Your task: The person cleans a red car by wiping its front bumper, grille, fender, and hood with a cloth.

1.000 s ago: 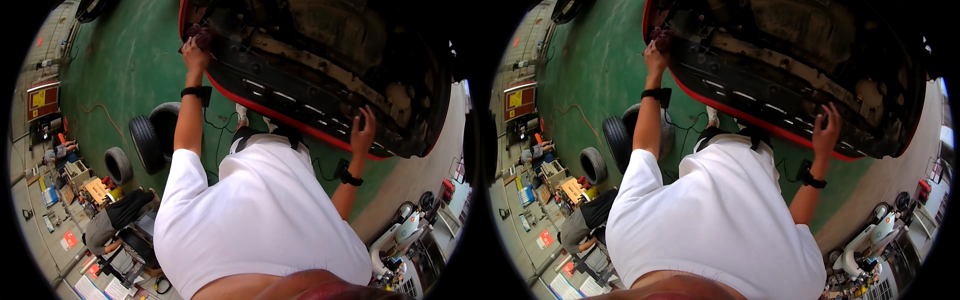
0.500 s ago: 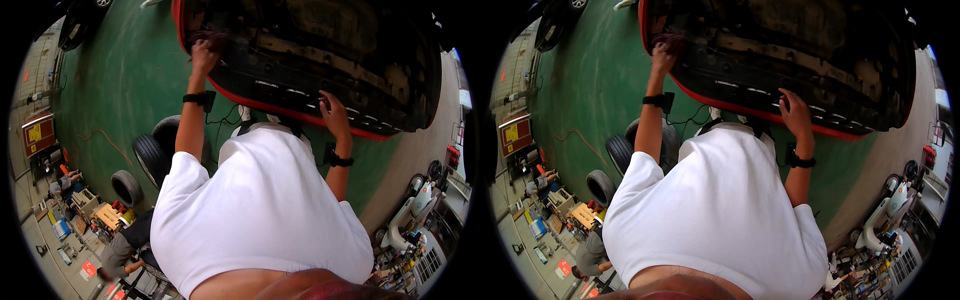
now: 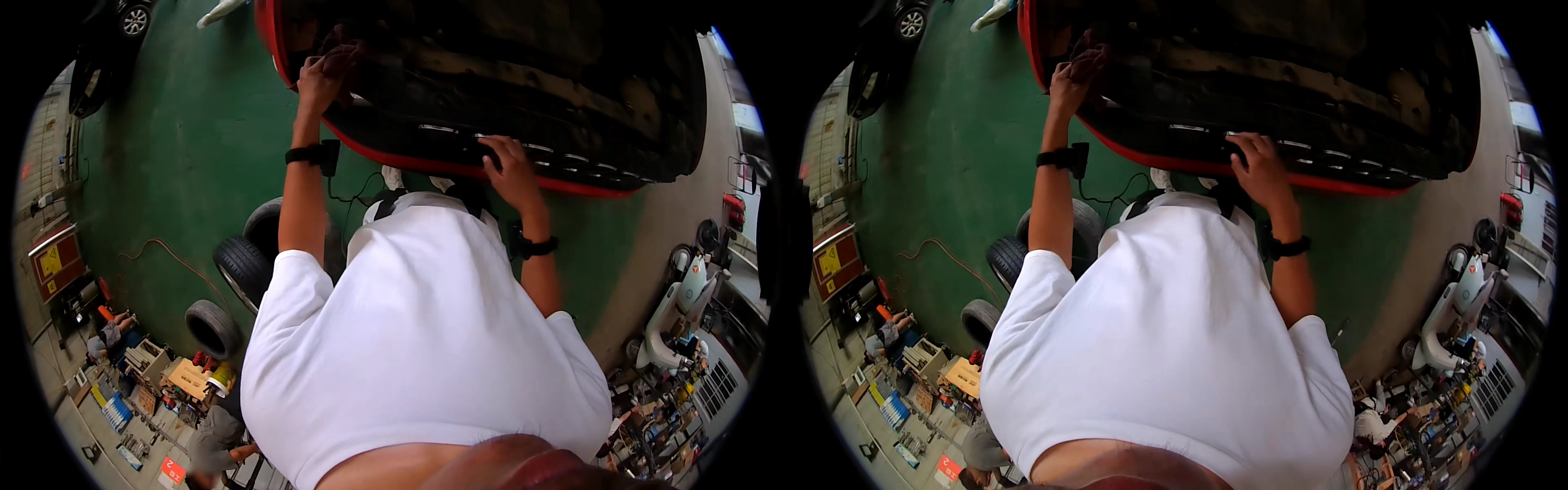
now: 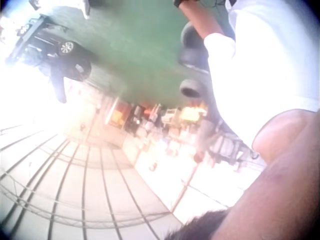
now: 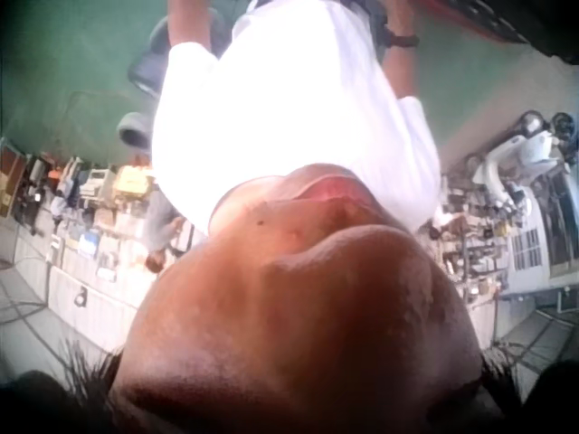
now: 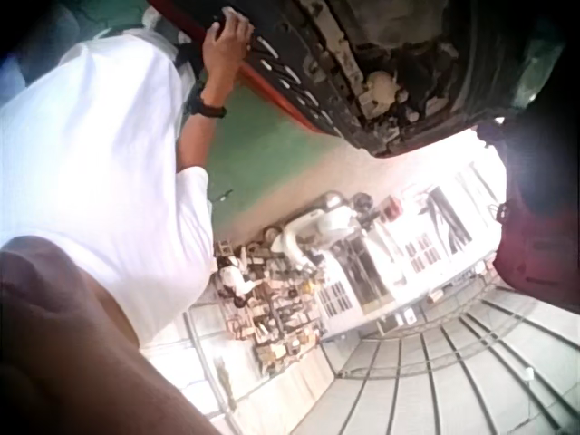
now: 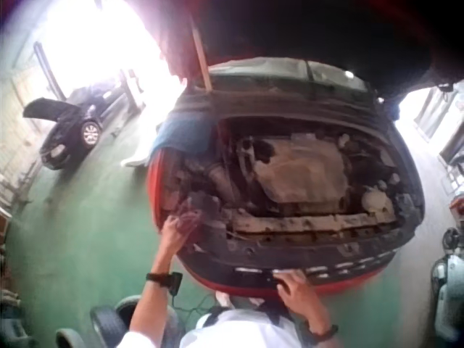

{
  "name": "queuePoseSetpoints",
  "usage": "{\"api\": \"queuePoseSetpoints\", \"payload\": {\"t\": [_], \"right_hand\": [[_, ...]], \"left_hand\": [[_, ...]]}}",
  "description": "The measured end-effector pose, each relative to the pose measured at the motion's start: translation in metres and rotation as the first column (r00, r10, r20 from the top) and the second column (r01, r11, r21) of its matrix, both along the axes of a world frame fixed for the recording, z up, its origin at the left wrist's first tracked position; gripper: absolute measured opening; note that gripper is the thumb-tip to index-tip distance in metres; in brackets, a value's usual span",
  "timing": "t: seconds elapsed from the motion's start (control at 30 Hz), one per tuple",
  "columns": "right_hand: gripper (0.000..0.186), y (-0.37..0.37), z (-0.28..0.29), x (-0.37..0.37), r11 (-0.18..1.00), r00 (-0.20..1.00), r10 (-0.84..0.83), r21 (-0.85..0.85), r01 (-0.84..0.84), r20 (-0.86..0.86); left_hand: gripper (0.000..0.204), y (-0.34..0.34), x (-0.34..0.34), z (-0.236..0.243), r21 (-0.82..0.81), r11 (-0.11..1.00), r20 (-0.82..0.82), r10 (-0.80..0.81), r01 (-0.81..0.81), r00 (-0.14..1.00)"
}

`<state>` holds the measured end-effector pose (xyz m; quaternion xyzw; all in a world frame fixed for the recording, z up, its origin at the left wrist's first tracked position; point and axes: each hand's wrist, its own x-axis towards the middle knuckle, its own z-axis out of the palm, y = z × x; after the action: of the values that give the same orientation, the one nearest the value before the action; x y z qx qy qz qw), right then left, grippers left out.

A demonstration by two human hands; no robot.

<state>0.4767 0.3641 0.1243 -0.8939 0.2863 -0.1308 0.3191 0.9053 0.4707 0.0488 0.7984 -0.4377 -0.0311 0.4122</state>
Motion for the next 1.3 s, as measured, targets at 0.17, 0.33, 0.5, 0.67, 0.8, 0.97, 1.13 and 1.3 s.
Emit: {"api": "queuePoseSetpoints", "payload": {"t": [0.17, 0.33, 0.5, 0.67, 0.8, 0.97, 1.13, 1.3], "right_hand": [[0.042, 0.023, -0.021, 0.035, 0.940, 0.979, 0.186, -0.275, -0.201, -0.081], [0.055, 0.052, 0.018, 0.098, 0.987, 0.936, 0.001, -0.153, 0.056, 0.353], [0.053, 0.039, 0.015, 0.114, 0.956, 0.919, -0.168, 0.288, 0.062, 0.358], [0.038, -0.012, 0.001, 0.072, 0.855, 0.918, -0.376, -0.335, 0.396, 0.126], [0.024, -0.029, -0.031, 0.006, 0.691, 0.704, -0.700, -0.365, 0.624, -0.120], [0.046, 0.001, -0.017, 0.079, 0.750, 0.773, -0.615, -0.417, 0.514, -0.154], [0.040, 0.015, -0.045, 0.130, 0.746, 0.893, -0.427, -0.502, 0.436, 0.142], [0.045, -0.028, -0.045, 0.063, 0.804, 0.852, -0.511, -0.290, 0.520, 0.110]], "left_hand": [[0.041, -0.012, -0.084, 0.031, 0.051, 0.941, -0.298, -0.306, 0.335, 0.904], [0.052, 0.008, -0.131, 0.114, -0.351, 0.869, -0.829, -0.462, 0.349, 0.316], [0.065, 0.019, -0.144, 0.097, -0.068, 0.809, -0.467, -0.543, 0.584, 0.698], [0.066, 0.026, -0.123, 0.073, 0.192, 0.834, -0.099, -0.507, 0.517, 0.856], [0.052, 0.027, -0.126, 0.058, 0.172, 0.803, -0.023, -0.575, 0.570, 0.818], [0.040, 0.017, -0.133, 0.042, 0.166, 0.857, 0.005, -0.496, 0.488, 0.868], [0.026, 0.006, -0.133, 0.030, 0.250, 0.855, 0.134, -0.495, 0.454, 0.859], [0.018, 0.008, -0.129, 0.028, 0.185, 0.868, 0.140, -0.488, 0.461, 0.862]]}}
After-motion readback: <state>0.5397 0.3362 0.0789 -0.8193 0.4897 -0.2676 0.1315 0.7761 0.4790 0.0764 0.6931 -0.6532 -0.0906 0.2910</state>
